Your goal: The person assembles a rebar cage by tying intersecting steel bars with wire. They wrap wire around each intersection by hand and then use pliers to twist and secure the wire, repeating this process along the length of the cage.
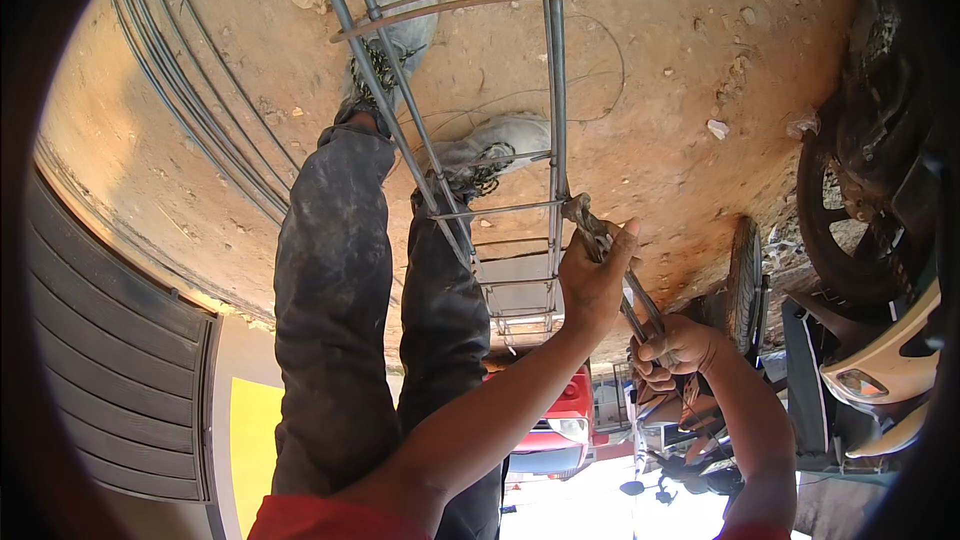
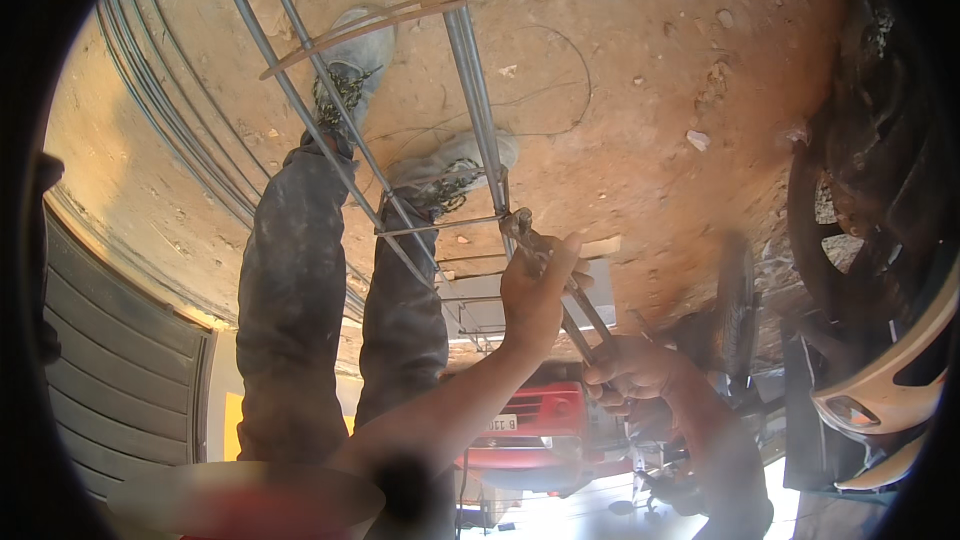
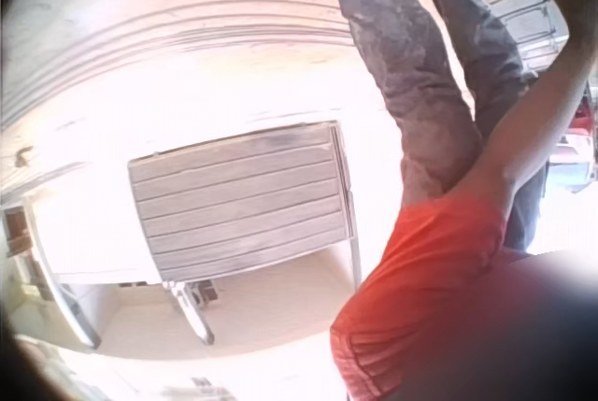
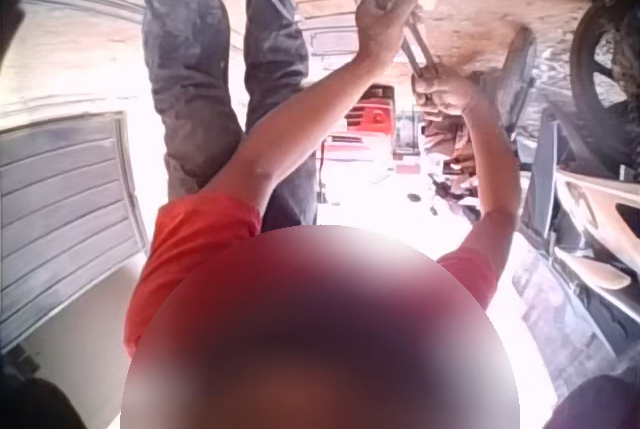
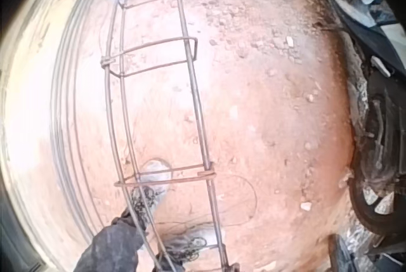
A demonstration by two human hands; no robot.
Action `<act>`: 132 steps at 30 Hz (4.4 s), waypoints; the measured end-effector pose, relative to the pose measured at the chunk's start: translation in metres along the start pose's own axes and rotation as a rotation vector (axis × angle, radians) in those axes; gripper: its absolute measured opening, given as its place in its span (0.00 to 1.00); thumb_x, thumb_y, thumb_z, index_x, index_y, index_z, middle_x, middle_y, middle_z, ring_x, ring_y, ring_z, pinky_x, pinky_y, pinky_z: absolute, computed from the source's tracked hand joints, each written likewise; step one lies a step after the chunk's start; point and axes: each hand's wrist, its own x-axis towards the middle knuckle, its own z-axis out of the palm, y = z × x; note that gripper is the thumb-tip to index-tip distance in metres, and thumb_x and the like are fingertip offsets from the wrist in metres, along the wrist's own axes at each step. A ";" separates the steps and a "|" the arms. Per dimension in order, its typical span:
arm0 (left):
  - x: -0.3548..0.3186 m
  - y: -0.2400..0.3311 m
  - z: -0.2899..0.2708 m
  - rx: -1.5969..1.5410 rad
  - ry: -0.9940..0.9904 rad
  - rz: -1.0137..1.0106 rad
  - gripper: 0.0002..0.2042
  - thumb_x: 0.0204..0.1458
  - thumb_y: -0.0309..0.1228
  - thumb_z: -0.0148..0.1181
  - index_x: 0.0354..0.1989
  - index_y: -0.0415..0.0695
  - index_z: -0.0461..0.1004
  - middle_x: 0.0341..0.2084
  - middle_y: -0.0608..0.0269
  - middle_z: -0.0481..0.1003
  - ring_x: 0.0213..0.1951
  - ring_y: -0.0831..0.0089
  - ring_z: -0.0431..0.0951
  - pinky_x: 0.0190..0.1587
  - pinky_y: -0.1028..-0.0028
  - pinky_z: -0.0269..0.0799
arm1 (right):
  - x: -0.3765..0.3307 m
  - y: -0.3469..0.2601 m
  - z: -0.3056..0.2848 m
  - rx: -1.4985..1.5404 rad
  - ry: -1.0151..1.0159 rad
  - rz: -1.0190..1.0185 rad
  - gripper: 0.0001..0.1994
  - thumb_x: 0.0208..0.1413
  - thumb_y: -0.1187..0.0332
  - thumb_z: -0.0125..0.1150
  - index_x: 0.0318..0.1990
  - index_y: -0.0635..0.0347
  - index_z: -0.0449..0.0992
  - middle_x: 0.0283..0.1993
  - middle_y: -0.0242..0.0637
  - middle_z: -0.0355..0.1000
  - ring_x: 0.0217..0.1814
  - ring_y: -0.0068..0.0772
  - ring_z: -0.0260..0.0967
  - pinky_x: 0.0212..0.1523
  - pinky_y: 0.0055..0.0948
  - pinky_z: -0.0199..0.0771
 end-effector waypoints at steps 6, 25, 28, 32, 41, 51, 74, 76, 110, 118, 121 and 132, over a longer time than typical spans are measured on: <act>-0.014 0.003 -0.036 0.532 -0.004 0.090 0.21 0.63 0.48 0.51 0.41 0.37 0.70 0.24 0.56 0.78 0.21 0.64 0.78 0.26 0.70 0.73 | 0.055 0.066 0.020 -0.169 0.208 -0.357 0.28 0.52 0.77 0.64 0.62 0.66 0.63 0.31 0.41 0.74 0.27 0.30 0.76 0.24 0.25 0.72; -0.007 0.145 -0.077 0.865 -0.398 0.357 0.09 0.60 0.32 0.59 0.33 0.41 0.68 0.22 0.64 0.74 0.19 0.84 0.71 0.19 0.81 0.64 | 0.231 0.150 0.084 0.279 0.721 -1.194 0.17 0.65 0.63 0.56 0.54 0.66 0.70 0.51 0.43 0.75 0.49 0.32 0.74 0.48 0.30 0.75; 0.002 0.173 -0.078 0.899 -0.561 0.024 0.07 0.58 0.30 0.62 0.32 0.40 0.73 0.22 0.64 0.75 0.20 0.83 0.73 0.18 0.82 0.65 | 0.268 0.131 0.093 0.255 0.793 -1.284 0.14 0.63 0.62 0.58 0.47 0.64 0.70 0.43 0.37 0.74 0.45 0.27 0.72 0.46 0.28 0.72; 0.005 0.202 -0.087 1.219 -0.712 0.086 0.09 0.53 0.31 0.68 0.32 0.38 0.77 0.23 0.63 0.76 0.23 0.80 0.74 0.24 0.81 0.69 | 0.293 0.092 0.123 -0.105 1.374 -1.108 0.17 0.54 0.72 0.62 0.50 0.62 0.68 0.44 0.46 0.71 0.48 0.51 0.70 0.50 0.44 0.69; -0.020 0.189 -0.100 1.218 -0.666 0.268 0.08 0.51 0.26 0.68 0.33 0.35 0.77 0.26 0.60 0.78 0.27 0.79 0.76 0.31 0.78 0.72 | 0.215 0.025 0.210 0.521 0.620 -1.601 0.15 0.63 0.68 0.57 0.54 0.65 0.71 0.36 0.40 0.74 0.36 0.33 0.72 0.41 0.29 0.70; -0.067 0.293 -0.072 1.771 -0.361 0.888 0.15 0.55 0.39 0.66 0.38 0.37 0.79 0.27 0.65 0.78 0.31 0.79 0.74 0.38 0.77 0.71 | 0.190 0.012 0.269 0.742 0.071 -1.339 0.09 0.64 0.68 0.56 0.46 0.62 0.77 0.24 0.28 0.67 0.21 0.16 0.59 0.19 0.17 0.53; 0.070 0.278 0.170 3.035 -1.507 0.791 0.13 0.51 0.41 0.66 0.33 0.43 0.74 0.30 0.55 0.77 0.34 0.59 0.77 0.38 0.64 0.72 | 0.208 -0.221 0.270 1.302 0.431 -1.829 0.10 0.60 0.76 0.58 0.47 0.60 0.80 0.40 0.34 0.77 0.37 0.20 0.68 0.40 0.21 0.68; 0.070 0.277 0.177 3.085 -1.468 0.657 0.12 0.49 0.36 0.67 0.29 0.43 0.71 0.25 0.56 0.76 0.31 0.58 0.76 0.36 0.63 0.71 | 0.204 -0.228 0.274 1.380 0.475 -1.839 0.10 0.59 0.77 0.58 0.47 0.61 0.80 0.43 0.35 0.77 0.40 0.22 0.70 0.43 0.22 0.68; 0.048 0.363 0.062 2.520 -1.138 1.673 0.10 0.37 0.27 0.73 0.28 0.45 0.79 0.29 0.64 0.73 0.33 0.63 0.72 0.36 0.63 0.69 | 0.183 -0.219 0.239 1.467 0.052 -1.648 0.08 0.59 0.78 0.55 0.44 0.67 0.78 0.36 0.37 0.78 0.28 0.19 0.68 0.27 0.21 0.65; 0.065 0.358 0.102 2.744 -1.010 1.305 0.13 0.37 0.36 0.76 0.23 0.44 0.78 0.29 0.62 0.71 0.32 0.60 0.76 0.34 0.59 0.72 | 0.192 -0.224 0.234 1.426 -0.052 -1.726 0.10 0.59 0.80 0.55 0.46 0.66 0.78 0.34 0.34 0.76 0.29 0.20 0.67 0.29 0.21 0.65; 0.068 0.352 0.117 3.071 -1.040 1.143 0.17 0.41 0.45 0.74 0.27 0.43 0.80 0.28 0.59 0.74 0.33 0.60 0.77 0.35 0.59 0.73 | 0.193 -0.222 0.232 1.382 -0.077 -1.751 0.11 0.60 0.79 0.53 0.49 0.67 0.75 0.32 0.34 0.70 0.30 0.22 0.63 0.32 0.23 0.63; 0.069 0.319 0.163 2.772 -0.265 -0.399 0.18 0.51 0.43 0.60 0.44 0.43 0.81 0.40 0.61 0.82 0.36 0.73 0.78 0.43 0.74 0.63 | 0.197 -0.209 0.236 1.319 0.117 -1.666 0.07 0.62 0.71 0.58 0.43 0.62 0.78 0.37 0.32 0.78 0.31 0.18 0.65 0.32 0.21 0.66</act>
